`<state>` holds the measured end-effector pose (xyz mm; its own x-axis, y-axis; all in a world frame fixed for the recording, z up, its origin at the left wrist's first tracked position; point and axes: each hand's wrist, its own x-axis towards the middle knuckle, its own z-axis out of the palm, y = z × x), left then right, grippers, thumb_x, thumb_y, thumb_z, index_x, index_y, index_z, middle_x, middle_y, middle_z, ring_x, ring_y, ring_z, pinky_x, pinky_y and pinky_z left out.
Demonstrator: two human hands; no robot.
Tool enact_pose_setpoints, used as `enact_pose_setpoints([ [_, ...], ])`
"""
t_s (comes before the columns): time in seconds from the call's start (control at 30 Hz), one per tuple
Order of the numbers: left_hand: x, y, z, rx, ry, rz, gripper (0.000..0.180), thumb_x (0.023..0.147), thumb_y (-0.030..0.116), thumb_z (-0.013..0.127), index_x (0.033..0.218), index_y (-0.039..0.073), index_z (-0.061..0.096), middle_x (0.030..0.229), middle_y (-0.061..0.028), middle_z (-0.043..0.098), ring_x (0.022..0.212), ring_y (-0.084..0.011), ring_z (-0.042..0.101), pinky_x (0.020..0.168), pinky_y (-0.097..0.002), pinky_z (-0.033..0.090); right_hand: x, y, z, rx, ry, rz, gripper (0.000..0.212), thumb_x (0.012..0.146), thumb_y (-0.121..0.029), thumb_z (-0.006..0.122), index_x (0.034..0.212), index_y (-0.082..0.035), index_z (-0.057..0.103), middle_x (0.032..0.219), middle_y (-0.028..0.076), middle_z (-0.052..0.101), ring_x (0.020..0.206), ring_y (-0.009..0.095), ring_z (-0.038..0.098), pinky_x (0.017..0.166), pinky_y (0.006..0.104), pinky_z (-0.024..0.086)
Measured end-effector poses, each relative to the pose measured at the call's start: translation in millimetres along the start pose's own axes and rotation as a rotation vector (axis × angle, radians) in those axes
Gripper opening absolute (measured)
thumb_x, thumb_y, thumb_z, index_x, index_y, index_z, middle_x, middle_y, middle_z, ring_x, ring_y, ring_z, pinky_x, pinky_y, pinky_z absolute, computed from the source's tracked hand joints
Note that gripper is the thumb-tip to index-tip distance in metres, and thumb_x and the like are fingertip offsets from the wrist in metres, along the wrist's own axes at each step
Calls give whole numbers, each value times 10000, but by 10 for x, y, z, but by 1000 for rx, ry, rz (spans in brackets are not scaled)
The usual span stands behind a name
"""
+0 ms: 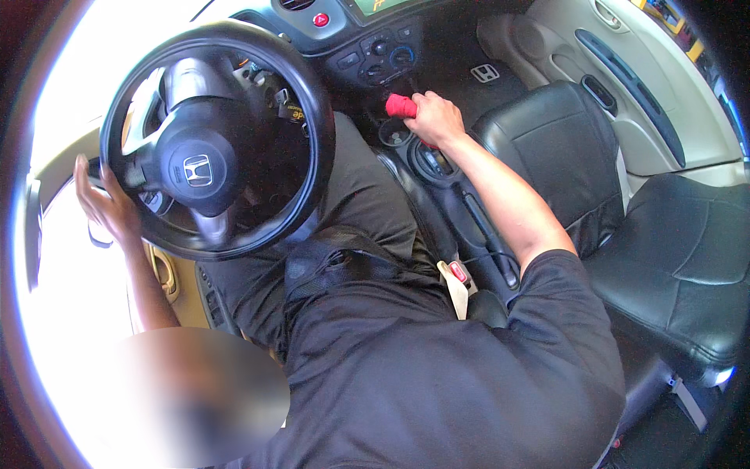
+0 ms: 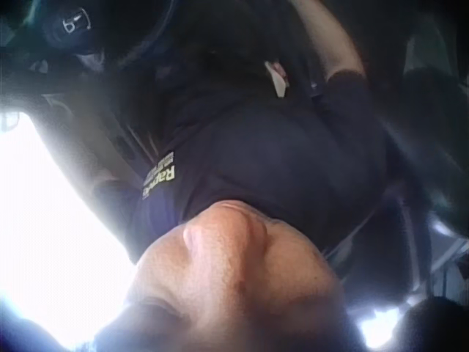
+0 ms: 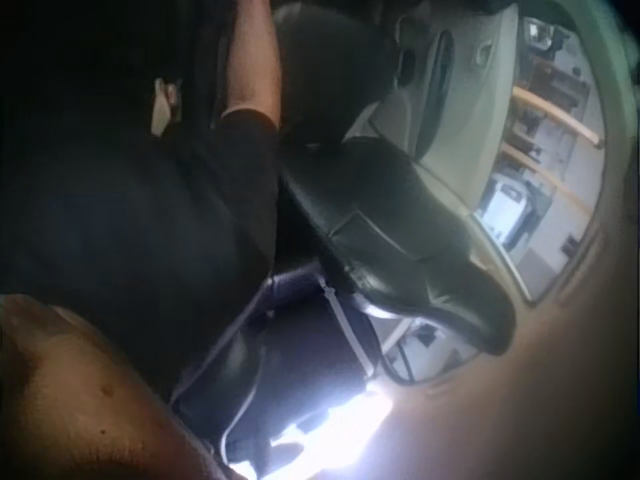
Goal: The person opens the car hood, removes the cap of the windshield washer fluid reservoir, and pours fluid from a white plastic bottle into the reservoir. After refilling, the person replaces the cap, closes the hood, and starts the car to operate the windshield wipers.
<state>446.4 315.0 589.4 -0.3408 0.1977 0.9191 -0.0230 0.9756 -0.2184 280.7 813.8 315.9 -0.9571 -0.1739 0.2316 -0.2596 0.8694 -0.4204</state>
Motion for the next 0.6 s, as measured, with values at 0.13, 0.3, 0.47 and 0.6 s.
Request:
enact_pose_setpoints([
  [0.13,1085,189,444,55,-503,238,380,1056,213,511,1383,42,602,1208,-224,704,1113,-413,678,976,-515,499,-55,-12,17,-9,47,-18,343,832,-349,750,1057,-98,690,1071,171,685,986,431,713,856,555,579],
  [0.3,1132,2039,864,86,-430,386,245,984,255,569,943,148,786,821,-101,756,785,-282,741,778,-451,554,-254,5,-24,-58,36,32,326,833,-326,773,1037,-94,667,1020,161,668,969,422,713,831,560,574],
  [0.47,31,3123,675,-151,-237,555,256,890,276,626,740,84,702,760,-121,680,899,-287,668,1131,-497,413,-308,-14,-55,-14,119,-23,336,818,-328,795,1013,-87,664,1005,159,663,959,417,712,823,567,570],
  [0.6,-1087,2778,93,-375,-546,571,512,904,203,628,1413,148,629,1414,-31,662,1357,-180,567,1262,-425,265,-393,11,-52,-6,117,14,304,805,-292,788,984,-89,652,969,162,647,940,420,705,802,564,568],
])
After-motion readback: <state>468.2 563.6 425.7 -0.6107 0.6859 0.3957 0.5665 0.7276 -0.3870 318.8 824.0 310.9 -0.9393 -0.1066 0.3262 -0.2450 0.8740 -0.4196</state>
